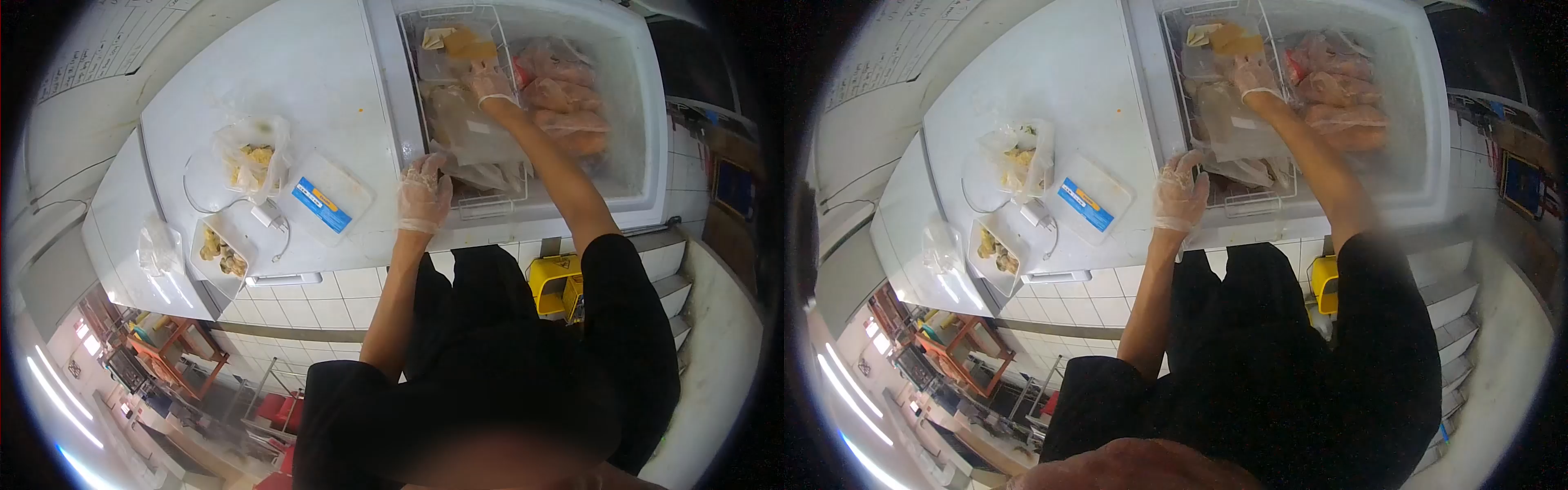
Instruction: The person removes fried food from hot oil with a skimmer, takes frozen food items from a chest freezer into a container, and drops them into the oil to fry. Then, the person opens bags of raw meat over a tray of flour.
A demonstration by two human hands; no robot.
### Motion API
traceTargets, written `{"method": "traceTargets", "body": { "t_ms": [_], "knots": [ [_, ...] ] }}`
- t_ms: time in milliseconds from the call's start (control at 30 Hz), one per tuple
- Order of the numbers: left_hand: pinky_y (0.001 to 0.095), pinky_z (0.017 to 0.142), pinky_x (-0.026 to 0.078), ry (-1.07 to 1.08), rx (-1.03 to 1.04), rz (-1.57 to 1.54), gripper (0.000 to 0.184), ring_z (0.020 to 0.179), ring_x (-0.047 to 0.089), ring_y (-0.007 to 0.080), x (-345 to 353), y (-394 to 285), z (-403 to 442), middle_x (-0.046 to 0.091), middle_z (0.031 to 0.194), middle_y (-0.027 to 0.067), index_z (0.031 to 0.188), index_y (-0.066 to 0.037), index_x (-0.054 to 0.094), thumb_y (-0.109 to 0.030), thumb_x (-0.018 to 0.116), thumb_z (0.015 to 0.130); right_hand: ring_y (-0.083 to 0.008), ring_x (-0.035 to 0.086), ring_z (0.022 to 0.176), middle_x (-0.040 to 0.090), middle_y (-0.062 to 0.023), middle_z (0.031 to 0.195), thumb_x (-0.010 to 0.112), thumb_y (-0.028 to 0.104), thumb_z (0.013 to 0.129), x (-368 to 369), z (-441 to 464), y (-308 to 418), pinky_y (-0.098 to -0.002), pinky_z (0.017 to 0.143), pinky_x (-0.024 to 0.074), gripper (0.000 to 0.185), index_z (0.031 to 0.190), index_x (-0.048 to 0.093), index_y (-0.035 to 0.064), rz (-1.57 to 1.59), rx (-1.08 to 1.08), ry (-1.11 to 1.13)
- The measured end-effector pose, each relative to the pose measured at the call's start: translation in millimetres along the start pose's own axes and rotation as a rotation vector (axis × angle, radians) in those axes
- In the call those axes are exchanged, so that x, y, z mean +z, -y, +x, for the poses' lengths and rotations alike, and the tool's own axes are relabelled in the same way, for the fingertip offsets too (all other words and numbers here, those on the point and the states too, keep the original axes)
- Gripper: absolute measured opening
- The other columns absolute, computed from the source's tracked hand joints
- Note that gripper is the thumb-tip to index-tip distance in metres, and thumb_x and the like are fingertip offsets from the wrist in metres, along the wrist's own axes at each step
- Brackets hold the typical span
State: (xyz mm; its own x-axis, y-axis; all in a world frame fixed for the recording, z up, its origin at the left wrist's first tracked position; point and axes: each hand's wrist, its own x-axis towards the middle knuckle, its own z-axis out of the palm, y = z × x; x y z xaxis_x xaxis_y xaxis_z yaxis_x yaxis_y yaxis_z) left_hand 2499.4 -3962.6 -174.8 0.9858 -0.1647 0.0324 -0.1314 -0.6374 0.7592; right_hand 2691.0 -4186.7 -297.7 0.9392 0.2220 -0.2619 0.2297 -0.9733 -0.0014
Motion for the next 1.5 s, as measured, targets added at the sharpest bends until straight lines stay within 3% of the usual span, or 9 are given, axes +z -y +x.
{"method": "traceTargets", "body": {
  "t_ms": [233,367,533,633,800,1100,1300,1400,1500],
  "knots": [
    [0.0469,0.095,0.051,-0.038,0.029,0.051,0.038,0.109,0.063,0.0383,-27.5,0.1,-27.5,0.067,0.116,0.0158,0.124,-0.008,0.064,-0.003,0.067,0.086,-0.0356,0.052,0.136,0.052,-0.0176,0.149,0.059,0.027,0.099,34.7,11.1,-9.5,-0.0516,0.11,0.0458,0.053,0.15,0.051,0.0183,0.22,0.274,0.038],
    [0.0471,0.096,0.052,-0.224,-0.151,-0.014,0.036,0.111,0.064,0.0398,-107.3,-19.9,-55.5,0.067,0.12,0.0174,0.124,-0.006,0.063,-0.003,0.068,0.089,-0.037,0.065,0.118,0.062,-0.0168,0.139,0.06,0.028,0.099,5.9,12.5,-22.4,-0.048,0.104,0.0497,0.048,0.144,0.056,0.0129,0.095,-0.166,-0.077],
    [0.038,0.09,0.055,-0.796,-0.428,0.023,0.04,0.105,0.066,0.0285,-222.0,30.3,-51.7,0.066,0.122,0.0199,0.132,0.002,0.058,-0.013,0.067,0.097,-0.0283,0.066,0.115,0.069,-0.0132,0.123,0.064,0.027,0.1,-118.6,2.2,88.8,-0.0353,0.101,0.0507,0.044,0.14,0.059,0.0092,0.897,-0.201,-0.22],
    [0.0417,0.1,0.051,-0.685,-0.661,0.127,0.063,0.117,0.063,0.0343,-272.7,68.7,-36.1,0.058,0.137,0.0235,0.141,0.006,0.05,-0.033,0.069,0.095,-0.0382,0.068,0.107,0.071,-0.022,0.119,0.057,0.016,0.099,-175.5,4.5,206.9,-0.0455,0.094,0.0535,0.031,0.126,0.068,0.0071,1.294,-0.378,-0.229],
    [0.0439,0.119,0.037,-0.48,-0.39,0.395,0.12,0.144,0.042,0.0414,-312.9,165.4,24.4,0.047,0.152,0.0267,0.157,0.01,0.025,-0.054,0.085,0.075,-0.0315,0.068,0.11,0.066,-0.0151,0.125,0.064,0.034,0.098,-201.5,-36.3,305.0,-0.0404,0.095,0.0536,0.041,0.128,0.063,0.0068,0.458,-0.194,0.344],
    [0.0407,0.105,0.049,0.118,-0.175,0.734,0.077,0.122,0.062,0.0324,-298.1,193.3,55.9,0.062,0.138,0.0163,0.133,-0.017,0.069,-0.071,0.069,0.078,-0.0391,0.063,0.116,0.058,-0.0218,0.135,0.066,0.03,0.088,-146.3,-125.4,304.5,-0.052,0.098,0.0509,0.037,0.116,0.065,0.0045,0.245,0.225,-0.175],
    [0.0446,0.103,0.051,-0.368,0.029,0.415,0.101,0.119,0.063,0.0365,-310.8,193.3,101.3,0.069,0.125,0.0167,0.16,-0.018,0.032,-0.036,0.083,0.076,-0.0318,0.066,0.097,0.066,-0.0182,0.109,0.061,0.025,0.093,-32.8,-157.1,223.9,-0.0427,0.087,0.0527,0.032,0.116,0.065,0.0046,0.67,0.457,-0.115],
    [0.0425,0.102,0.052,-0.069,-0.046,0.25,0.101,0.116,0.066,0.0361,-323.7,200.3,139.9,0.071,0.125,0.0143,0.163,-0.018,0.029,-0.03,0.081,0.078,-0.0172,0.065,0.082,0.065,-0.0064,0.087,0.06,0.028,0.1,-17.1,-176.0,206.7,-0.0298,0.074,0.0515,0.029,0.119,0.064,0.0071,1.097,0.574,-0.032],
    [0.0426,0.094,0.055,0.198,-0.048,0.063,0.076,0.102,0.07,0.0383,-309.5,245.3,161.6,0.074,0.113,0.0128,0.146,-0.016,0.051,-0.024,0.081,0.077,-0.0132,0.063,0.081,0.065,-0.0015,0.091,0.059,0.025,0.102,-44.8,-175.6,217.9,-0.0269,0.073,0.0517,0.023,0.116,0.065,0.0069,1.525,0.82,-0.076]
  ]
}}
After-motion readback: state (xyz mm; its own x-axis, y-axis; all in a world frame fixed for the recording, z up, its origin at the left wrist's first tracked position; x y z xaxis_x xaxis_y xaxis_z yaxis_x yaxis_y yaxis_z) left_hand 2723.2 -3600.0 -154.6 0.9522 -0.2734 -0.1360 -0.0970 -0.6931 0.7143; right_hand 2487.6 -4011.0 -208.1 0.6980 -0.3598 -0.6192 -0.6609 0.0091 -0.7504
